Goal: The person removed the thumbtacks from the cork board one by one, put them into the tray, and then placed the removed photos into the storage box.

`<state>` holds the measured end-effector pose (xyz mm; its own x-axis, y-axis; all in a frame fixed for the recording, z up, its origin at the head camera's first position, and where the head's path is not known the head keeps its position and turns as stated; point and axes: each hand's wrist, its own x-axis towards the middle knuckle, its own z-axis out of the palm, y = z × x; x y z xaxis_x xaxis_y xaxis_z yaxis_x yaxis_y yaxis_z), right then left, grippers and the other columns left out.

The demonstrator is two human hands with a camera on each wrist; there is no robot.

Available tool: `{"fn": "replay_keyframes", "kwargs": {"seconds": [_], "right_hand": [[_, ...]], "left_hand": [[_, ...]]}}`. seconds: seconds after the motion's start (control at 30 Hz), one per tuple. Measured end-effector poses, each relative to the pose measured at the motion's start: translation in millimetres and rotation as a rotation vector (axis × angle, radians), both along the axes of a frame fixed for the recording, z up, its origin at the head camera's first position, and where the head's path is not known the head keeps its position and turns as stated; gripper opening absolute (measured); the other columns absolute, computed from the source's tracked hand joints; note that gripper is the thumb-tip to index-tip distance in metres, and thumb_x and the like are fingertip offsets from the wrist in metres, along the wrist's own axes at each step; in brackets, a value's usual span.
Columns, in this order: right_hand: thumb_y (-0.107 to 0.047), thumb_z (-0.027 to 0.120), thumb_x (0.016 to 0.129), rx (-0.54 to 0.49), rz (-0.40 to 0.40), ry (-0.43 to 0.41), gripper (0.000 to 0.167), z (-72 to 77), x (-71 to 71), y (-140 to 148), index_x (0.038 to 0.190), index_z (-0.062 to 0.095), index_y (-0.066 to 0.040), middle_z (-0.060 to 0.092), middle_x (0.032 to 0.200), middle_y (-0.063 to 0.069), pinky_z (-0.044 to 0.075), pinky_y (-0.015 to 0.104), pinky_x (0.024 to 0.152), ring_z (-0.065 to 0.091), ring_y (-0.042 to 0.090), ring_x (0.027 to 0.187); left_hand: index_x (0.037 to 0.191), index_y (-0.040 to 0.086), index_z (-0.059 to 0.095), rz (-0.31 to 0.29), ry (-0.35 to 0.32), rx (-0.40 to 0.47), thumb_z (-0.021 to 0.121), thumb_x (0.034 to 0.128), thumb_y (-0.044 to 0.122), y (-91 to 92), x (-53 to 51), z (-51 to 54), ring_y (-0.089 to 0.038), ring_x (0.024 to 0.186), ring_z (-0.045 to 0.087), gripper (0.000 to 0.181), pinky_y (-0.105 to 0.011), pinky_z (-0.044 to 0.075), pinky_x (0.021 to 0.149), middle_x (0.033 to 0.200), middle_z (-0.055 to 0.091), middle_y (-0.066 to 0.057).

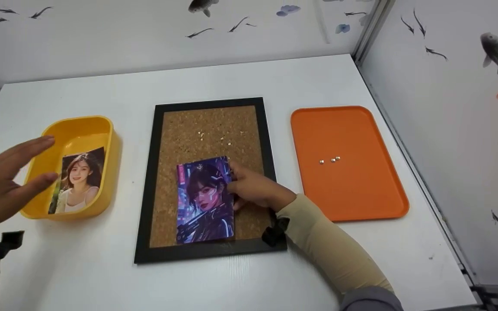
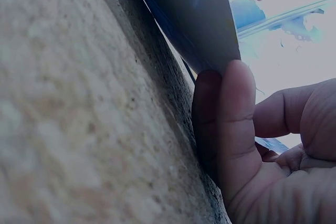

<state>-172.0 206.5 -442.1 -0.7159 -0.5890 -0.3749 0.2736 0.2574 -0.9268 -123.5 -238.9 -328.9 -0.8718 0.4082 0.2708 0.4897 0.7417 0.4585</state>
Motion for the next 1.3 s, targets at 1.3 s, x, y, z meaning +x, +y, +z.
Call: {"fn": "replay_keyframes", "kwargs": {"seconds": [1.3], "right_hand": [[-0.001,0.049,0.096,0.013,-0.017,-0.017,0.057,-2.2,-0.1,2,0.148,0.031,-0.019,0.059,0.122,0.020,0.059,0.038,0.063,0.067,0.033,0.090]], "left_hand": [[0.156,-0.004,0.000,0.261,-0.229,-0.378,0.040,0.0994,0.060,-78.5,-1.6,-99.9,-0.043,0.148,-0.008,0.094,-0.070,0.009,0.110,0.163,-0.008,-0.022]]}}
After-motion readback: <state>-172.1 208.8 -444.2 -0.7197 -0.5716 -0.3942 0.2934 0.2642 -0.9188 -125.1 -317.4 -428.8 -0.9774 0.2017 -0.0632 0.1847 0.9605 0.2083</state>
